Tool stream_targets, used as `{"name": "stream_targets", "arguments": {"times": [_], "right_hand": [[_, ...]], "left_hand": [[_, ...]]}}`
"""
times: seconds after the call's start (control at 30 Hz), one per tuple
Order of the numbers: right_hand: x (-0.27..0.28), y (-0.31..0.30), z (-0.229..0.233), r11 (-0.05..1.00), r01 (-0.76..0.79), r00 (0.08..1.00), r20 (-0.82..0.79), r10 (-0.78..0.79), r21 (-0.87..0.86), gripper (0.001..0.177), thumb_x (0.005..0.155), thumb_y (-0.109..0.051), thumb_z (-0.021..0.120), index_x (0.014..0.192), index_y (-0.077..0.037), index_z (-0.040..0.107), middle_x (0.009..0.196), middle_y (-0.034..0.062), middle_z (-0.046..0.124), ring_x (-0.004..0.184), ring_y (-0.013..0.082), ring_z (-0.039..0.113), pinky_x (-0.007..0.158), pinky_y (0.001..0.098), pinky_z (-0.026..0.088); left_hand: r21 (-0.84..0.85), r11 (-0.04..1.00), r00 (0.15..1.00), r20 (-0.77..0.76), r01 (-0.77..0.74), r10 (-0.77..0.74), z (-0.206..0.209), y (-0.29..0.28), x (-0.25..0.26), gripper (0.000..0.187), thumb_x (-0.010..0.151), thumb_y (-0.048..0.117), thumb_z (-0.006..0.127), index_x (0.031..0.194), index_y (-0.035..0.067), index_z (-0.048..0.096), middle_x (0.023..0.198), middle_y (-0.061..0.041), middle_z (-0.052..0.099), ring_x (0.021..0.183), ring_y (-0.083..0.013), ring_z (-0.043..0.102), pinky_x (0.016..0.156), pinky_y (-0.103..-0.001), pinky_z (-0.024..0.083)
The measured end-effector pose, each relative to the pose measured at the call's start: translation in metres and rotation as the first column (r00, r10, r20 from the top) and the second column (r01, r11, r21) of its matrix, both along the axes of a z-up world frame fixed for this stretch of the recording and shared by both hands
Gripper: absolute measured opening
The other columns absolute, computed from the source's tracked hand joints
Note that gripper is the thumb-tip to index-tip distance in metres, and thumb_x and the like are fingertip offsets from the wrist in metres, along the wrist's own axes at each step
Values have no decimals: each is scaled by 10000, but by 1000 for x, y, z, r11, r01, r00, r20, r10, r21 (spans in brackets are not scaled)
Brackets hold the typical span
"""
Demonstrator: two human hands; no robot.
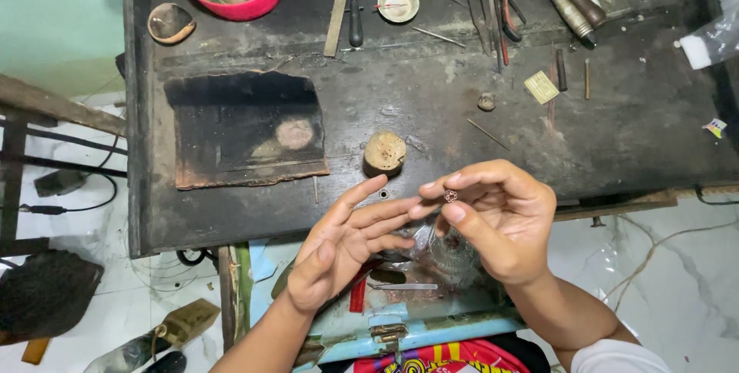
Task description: Soldering a small jewelry component using a torch and flux on a workbench
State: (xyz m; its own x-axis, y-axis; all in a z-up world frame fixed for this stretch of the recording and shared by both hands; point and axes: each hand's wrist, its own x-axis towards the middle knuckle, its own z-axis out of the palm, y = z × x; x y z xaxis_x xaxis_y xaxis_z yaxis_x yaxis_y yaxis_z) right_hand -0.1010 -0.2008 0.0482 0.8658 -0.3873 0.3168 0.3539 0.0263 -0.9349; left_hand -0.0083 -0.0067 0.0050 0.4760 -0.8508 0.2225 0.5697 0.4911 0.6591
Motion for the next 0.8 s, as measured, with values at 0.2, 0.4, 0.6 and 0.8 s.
{"name": "stream_targets", "arguments": {"times": [0.2, 0.4, 0.6, 0.8], "right_hand": [[0, -3, -14, 995, 50, 998, -39, -54, -85, 149, 928, -20, 690, 1057, 18, 625, 1023, 243, 754, 970, 314, 797, 718, 281, 667], [3, -8, -43, 994, -11, 998, -69, 4, -108, 149, 937, 45, 664, 1079, 14, 633, 1101, 214, 739, 1125, 330, 762, 974, 377, 653], [4, -17, -73, 999, -35, 993, -110, 33, -15, 178, 943, 47, 662, 1116, 30, 624, 1187, 238, 732, 1050, 341, 783, 978, 375, 637], [17, -27, -87, 996, 77, 997, -34, -76, 50, 186, 896, 100, 689, 1075, 133, 651, 1069, 299, 748, 978, 328, 779, 790, 358, 651]], "left_hand": [[5, 1000, 1000, -6, 8, -8, -3, 1, 0, 963, 1013, 564, 661, 1619, -14, 186, 1567, -341, 427, 1502, -511, 418, 1140, -516, 479], [13, 1000, 1000, 21, -13, 12, 0, 1, 2, 965, 1015, 576, 654, 1612, -19, 185, 1556, -379, 421, 1501, -505, 415, 1132, -506, 480], [8, 994, 989, 101, -111, 110, 1, 2, 7, 887, 1044, 526, 632, 1596, -39, 228, 1502, -360, 493, 1406, -541, 524, 1088, -522, 516], [101, 847, 837, 256, -521, 484, 3, -7, 47, 595, 959, 258, 563, 1397, -134, 474, 1178, -333, 661, 1014, -357, 717, 784, -361, 616]]}}
